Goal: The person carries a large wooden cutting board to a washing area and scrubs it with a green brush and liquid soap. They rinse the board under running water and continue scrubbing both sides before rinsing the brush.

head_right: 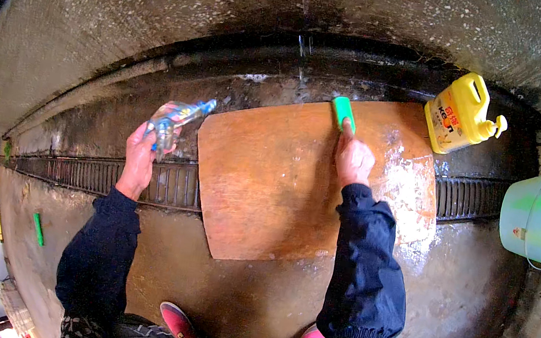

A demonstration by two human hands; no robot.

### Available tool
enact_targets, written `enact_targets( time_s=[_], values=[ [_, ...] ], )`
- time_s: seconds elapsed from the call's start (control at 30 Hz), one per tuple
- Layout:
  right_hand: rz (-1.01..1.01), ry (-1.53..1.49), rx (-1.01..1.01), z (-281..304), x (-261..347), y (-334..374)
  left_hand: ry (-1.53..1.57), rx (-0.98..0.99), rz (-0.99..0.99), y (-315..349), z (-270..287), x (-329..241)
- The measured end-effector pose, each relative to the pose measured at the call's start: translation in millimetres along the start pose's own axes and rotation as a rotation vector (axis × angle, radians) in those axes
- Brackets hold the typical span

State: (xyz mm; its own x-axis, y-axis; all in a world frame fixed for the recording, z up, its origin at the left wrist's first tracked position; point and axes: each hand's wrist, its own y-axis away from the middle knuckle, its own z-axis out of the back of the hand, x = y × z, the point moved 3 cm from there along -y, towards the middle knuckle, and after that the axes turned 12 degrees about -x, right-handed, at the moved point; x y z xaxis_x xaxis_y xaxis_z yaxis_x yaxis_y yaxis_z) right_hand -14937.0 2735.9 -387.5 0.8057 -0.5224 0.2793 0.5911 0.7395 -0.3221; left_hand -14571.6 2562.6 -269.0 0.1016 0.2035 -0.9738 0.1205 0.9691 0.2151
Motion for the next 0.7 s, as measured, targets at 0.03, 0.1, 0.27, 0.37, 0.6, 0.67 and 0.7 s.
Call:
enact_targets(
  time_s=[0.03, 0.1, 0.27, 0.37, 0.6, 0.67, 0.7],
  values=[
    [-0.021, 0.054, -0.042, 1, -4, -8, 0.044, -0.014, 0.01, 2, 4, 5],
    [0.069, 0.036, 0.135, -28, 37, 8, 0.092, -0.034, 0.071, 0, 18, 17],
    [0.498, -0.271, 0.336, -55, 226, 88, 0.045, -0.087, 0.063, -6, 38, 34],
    [0.37, 0.006, 0.36, -49, 168, 23, -0.051, -0.08, 0.031, -5, 47, 34],
    [0.392, -0.219, 0.306, -61, 240, 65, -0.075, -0.126, 0.1, -3, 48, 56],
    [0.597, -0.329, 0.192, -60, 254, 99, 0.005, -0.031, 0.109, -6, 20, 50],
    [0.561, -0.285, 0.263, -62, 246, 103, -0.013, -0.025, 0.092, -5, 24, 46]
  ],
)
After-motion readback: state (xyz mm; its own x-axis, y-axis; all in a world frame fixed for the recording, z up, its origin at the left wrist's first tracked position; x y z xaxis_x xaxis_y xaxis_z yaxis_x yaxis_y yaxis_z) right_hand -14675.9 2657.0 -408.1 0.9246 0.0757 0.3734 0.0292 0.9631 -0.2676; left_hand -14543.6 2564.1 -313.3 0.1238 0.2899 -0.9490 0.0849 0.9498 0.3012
